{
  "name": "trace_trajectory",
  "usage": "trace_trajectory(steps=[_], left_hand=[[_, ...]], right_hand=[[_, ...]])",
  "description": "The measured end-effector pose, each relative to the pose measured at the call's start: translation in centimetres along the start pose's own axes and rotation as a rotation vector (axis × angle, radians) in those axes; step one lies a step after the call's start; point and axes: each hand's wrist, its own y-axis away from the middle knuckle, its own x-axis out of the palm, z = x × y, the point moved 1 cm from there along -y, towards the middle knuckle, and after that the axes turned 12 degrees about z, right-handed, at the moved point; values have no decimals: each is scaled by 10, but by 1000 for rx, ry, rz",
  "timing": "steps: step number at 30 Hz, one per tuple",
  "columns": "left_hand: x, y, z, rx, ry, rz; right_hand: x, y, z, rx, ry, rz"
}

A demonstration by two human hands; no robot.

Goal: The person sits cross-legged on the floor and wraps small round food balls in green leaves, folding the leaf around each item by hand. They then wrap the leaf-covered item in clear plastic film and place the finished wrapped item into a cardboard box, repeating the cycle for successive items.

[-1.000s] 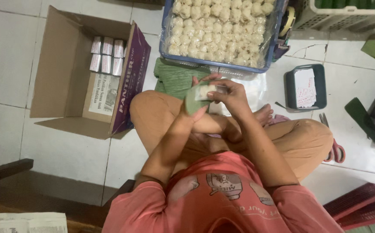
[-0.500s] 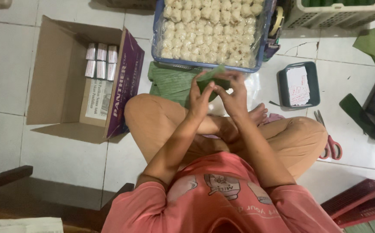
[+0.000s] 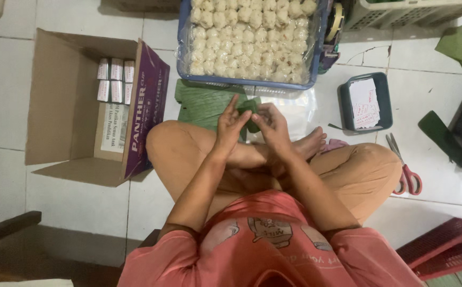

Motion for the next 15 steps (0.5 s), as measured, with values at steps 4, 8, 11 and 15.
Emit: trace_trajectory(steps=[4, 8, 11, 15], left_hand=[[-9, -5, 31, -102, 82, -175], [-11, -17, 71, -325, 51, -300], [-17, -41, 95, -434, 47, -314], [-24, -88, 99, -79, -484, -223]], right_hand=[[-16, 6, -26, -223, 511, -110], [-42, -4, -67, 202, 38, -54], [-75, -17, -98, 210, 37, -111], [-127, -32, -135, 147, 61, -203]])
